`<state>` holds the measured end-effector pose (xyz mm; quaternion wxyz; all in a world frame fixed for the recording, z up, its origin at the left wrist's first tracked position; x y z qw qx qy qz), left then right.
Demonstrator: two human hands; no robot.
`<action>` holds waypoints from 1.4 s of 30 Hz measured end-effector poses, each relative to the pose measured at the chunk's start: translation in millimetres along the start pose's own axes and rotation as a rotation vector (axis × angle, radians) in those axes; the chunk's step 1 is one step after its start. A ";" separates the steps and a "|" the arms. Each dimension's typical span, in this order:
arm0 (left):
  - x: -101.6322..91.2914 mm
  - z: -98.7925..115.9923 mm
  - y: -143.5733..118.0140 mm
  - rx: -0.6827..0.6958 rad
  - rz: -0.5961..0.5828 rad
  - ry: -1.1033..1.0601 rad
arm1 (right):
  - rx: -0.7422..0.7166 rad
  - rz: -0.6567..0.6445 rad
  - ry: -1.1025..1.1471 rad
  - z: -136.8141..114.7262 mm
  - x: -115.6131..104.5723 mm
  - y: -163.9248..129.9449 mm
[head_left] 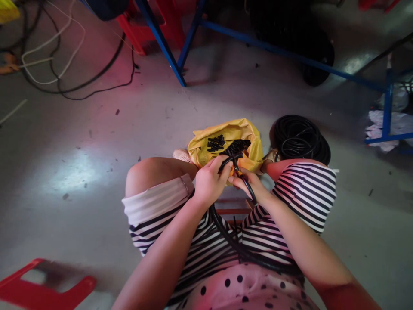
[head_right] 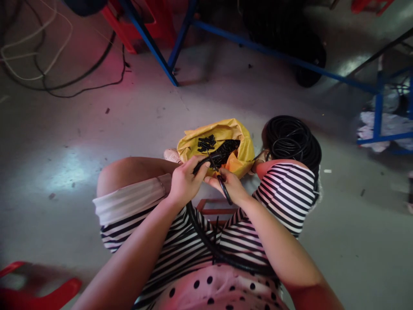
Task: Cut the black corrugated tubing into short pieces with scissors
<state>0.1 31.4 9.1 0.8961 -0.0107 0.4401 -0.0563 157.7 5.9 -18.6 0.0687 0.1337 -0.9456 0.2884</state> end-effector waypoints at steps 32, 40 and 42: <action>6.0 -5.6 1.6 0.031 -0.129 -0.027 | 0.015 0.088 -0.323 -5.9 -9.2 5.3; 10.0 -10.3 1.5 0.046 -0.153 -0.086 | 0.057 0.146 -0.485 -4.1 -16.8 8.5; 10.0 -11.3 1.9 0.033 -0.155 -0.105 | 0.068 0.153 -0.489 -4.4 -17.3 8.9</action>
Point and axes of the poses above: each hand's wrist, its own y-axis towards the middle knuckle, its own x-axis out of the palm, z = x × y, the point moved 3 cm from there along y, towards the middle knuckle, and after that the axes turned 13 degrees about y, right-handed, at the moved point
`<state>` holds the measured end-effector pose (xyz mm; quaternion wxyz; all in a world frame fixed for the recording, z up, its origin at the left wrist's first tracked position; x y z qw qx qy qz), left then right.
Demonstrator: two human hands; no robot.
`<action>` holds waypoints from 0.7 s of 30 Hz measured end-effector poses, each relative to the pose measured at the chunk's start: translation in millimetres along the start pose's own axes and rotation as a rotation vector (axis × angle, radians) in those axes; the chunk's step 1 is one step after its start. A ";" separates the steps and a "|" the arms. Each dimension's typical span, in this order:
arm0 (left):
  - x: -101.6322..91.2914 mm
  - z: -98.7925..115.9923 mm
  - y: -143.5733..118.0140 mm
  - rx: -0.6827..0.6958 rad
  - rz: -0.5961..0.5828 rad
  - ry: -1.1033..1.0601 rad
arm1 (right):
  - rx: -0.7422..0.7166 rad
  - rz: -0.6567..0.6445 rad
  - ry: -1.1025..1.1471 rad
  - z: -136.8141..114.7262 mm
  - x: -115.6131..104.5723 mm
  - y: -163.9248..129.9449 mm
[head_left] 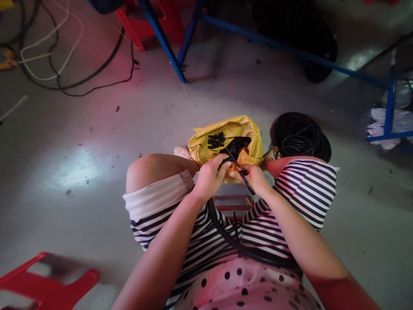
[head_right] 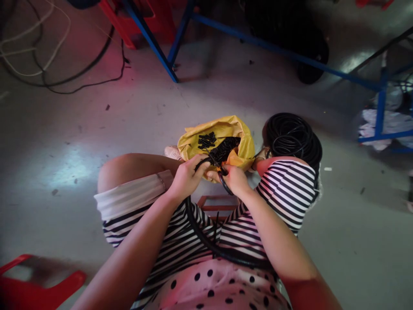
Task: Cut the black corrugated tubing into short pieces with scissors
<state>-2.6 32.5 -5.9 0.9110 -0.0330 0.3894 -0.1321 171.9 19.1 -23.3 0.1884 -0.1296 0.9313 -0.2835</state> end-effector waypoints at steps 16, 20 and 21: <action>-10.9 -2.5 -0.3 -0.236 0.046 -0.111 | 0.034 -0.011 0.090 -5.0 -4.1 -8.8; -9.6 -5.3 -0.5 -0.242 0.065 -0.150 | 0.031 -0.066 0.097 -7.0 -1.9 -12.0; -9.3 -5.6 -0.7 -0.241 0.072 -0.156 | 0.025 -0.077 0.093 -7.2 -1.0 -13.0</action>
Point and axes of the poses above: each hand's wrist, its own y-axis towards the middle knuckle, its own x-axis out of the palm, z = x × y, the point moved 3 cm from there along y, towards the middle knuckle, and after that the axes turned 13 degrees about y, right-handed, at the moved point
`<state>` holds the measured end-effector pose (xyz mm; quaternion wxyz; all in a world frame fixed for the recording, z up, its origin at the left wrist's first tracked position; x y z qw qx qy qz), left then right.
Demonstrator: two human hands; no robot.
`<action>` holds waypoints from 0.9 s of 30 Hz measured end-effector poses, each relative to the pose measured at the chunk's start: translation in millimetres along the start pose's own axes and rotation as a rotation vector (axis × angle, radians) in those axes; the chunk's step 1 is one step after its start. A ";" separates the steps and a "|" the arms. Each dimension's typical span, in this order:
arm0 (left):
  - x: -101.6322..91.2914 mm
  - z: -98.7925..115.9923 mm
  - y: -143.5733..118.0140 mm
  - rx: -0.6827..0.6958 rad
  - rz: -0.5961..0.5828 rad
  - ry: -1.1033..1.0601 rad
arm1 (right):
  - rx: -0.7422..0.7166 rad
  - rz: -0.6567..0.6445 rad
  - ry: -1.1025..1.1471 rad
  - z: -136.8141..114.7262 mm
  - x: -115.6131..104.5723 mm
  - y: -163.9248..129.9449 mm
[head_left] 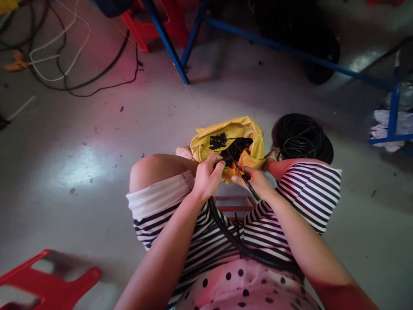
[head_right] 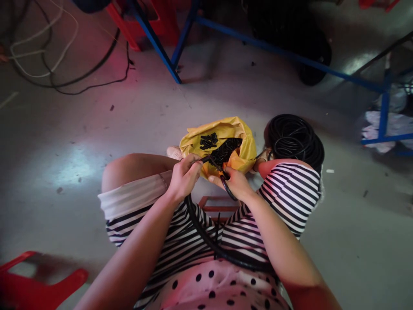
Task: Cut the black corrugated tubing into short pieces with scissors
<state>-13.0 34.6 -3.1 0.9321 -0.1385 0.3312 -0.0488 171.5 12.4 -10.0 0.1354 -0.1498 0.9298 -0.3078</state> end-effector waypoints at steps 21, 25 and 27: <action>6.8 9.1 -8.4 0.074 -0.014 -0.052 | -0.043 -0.065 0.100 8.8 11.0 0.6; 6.7 9.9 -8.9 0.064 -0.016 -0.049 | -0.046 -0.063 0.123 9.3 10.6 0.9; 6.5 10.5 -9.1 0.069 -0.015 -0.037 | -0.044 -0.058 0.122 8.8 10.2 0.9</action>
Point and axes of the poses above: each hand's wrist, its own y-axis towards the middle knuckle, its own x-axis out of the palm, z = x × y, the point moved 3 cm from there along y, towards the middle knuckle, and after that the axes turned 13 degrees about y, right-handed, at the moved point
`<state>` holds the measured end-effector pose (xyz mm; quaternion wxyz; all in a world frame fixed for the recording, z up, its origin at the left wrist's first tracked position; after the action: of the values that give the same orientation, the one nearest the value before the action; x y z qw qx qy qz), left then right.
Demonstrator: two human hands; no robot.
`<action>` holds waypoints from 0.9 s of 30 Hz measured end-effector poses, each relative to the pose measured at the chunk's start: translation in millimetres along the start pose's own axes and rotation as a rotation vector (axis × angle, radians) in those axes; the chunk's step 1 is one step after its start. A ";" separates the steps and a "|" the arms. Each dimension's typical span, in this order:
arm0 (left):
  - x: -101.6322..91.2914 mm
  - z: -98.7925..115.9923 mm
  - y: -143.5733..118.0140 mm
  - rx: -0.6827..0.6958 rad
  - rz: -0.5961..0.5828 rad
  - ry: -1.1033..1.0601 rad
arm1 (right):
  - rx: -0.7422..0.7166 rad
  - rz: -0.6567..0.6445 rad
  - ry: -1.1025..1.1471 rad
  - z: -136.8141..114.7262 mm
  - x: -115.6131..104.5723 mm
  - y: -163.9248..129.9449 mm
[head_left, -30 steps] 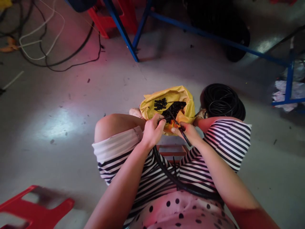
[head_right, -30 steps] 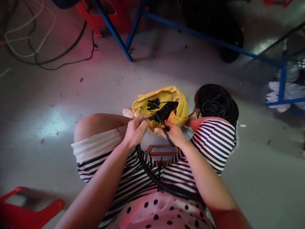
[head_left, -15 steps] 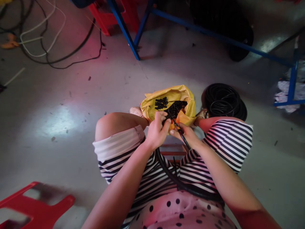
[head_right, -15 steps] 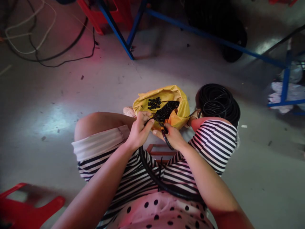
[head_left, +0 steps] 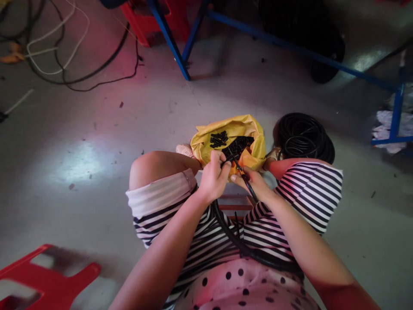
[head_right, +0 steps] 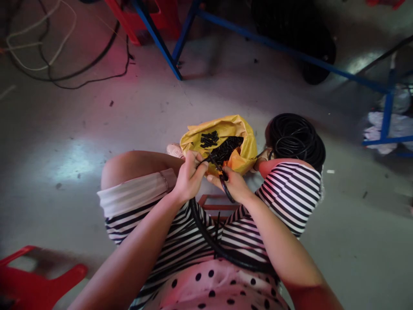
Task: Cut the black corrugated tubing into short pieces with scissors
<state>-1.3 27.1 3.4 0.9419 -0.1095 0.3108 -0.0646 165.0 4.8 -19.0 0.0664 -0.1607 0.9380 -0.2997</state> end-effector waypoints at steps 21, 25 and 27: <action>-2.8 5.7 0.8 0.052 -0.023 0.101 | 0.002 -0.042 0.023 -4.1 -0.6 -1.5; -2.8 5.5 1.1 0.048 -0.029 0.113 | 0.016 -0.035 -0.008 -7.5 -0.8 -2.9; -2.9 5.1 1.3 0.052 -0.021 0.114 | 0.017 -0.033 -0.032 -8.1 -0.7 -3.3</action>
<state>-0.5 29.7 8.7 0.9244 -0.0845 0.3612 -0.0885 164.7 6.9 -10.5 0.0777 -0.1804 0.9315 -0.3060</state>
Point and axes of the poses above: each hand's wrist, its own y-axis towards the middle knuckle, its own x-axis out of the palm, z = x × y, the point moved 3 cm from there along y, towards the middle knuckle, and after that the axes turned 13 degrees about y, right-handed, at the moved point
